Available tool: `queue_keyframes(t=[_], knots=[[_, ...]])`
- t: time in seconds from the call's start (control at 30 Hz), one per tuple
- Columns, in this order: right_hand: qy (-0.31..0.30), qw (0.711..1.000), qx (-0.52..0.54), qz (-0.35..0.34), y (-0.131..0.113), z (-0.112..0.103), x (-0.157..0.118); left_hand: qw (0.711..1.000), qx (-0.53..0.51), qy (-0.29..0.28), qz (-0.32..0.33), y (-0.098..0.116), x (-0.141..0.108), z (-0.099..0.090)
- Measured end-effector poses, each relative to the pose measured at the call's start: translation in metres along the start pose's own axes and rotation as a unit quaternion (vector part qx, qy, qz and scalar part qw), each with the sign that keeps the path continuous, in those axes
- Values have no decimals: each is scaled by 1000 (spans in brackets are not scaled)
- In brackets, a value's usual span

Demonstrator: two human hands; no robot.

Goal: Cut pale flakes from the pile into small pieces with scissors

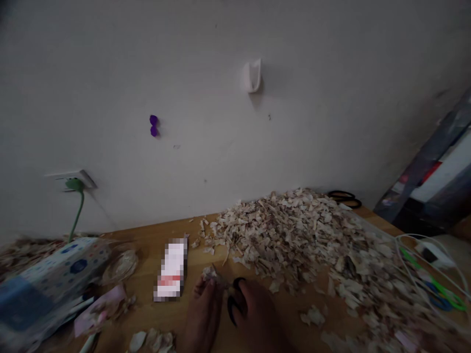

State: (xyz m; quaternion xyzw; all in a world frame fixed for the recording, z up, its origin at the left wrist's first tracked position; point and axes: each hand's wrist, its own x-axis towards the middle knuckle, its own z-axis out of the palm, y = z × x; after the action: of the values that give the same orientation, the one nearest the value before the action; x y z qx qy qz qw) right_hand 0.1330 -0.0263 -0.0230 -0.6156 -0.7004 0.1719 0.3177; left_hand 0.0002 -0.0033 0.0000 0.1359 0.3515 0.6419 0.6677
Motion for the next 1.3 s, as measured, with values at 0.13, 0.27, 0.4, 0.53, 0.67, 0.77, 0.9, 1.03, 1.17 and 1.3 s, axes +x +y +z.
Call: queue_keyframes(t=[0.13, 0.27, 0.4, 0.53, 0.67, 0.77, 0.9, 1.03, 1.17, 1.3], knots=[[-12, 1000, 5, 3, 0, -1, 1, 1000, -5, 5, -6, 1, -1, 2], [-14, 1000, 0, 6, 0, -1, 1, 1000, -9, 19, -9, 0, -1, 3], [-29, 1000, -3, 7, -2, -5, 1, 1000, 2, 25, -2, 0, -3, 5], [-27, 1000, 0, 15, -2, -6, -1, 1000, 4, 6, -1, 1, -5, 6], [-26, 1000, -7, 10, -1, -6, 0, 1000, -1, -6, -7, 1, -5, 8], [-39, 999, -7, 11, -2, -8, 1, 1000, -2, -3, -13, 0, -5, 8], [-40, 999, -13, 6, -4, -9, 0, 999, -22, 24, -17, -1, -3, 5], [-36, 999, -12, 0, -5, -9, -2, 998, -38, 57, -10, -4, -2, 1], [-34, 999, -5, -1, -6, -11, 0, 998, -32, 56, -15, -3, -4, 4], [-36, 999, -5, -2, -6, -12, 2, 998, -29, 52, -19, -1, -7, 10]])
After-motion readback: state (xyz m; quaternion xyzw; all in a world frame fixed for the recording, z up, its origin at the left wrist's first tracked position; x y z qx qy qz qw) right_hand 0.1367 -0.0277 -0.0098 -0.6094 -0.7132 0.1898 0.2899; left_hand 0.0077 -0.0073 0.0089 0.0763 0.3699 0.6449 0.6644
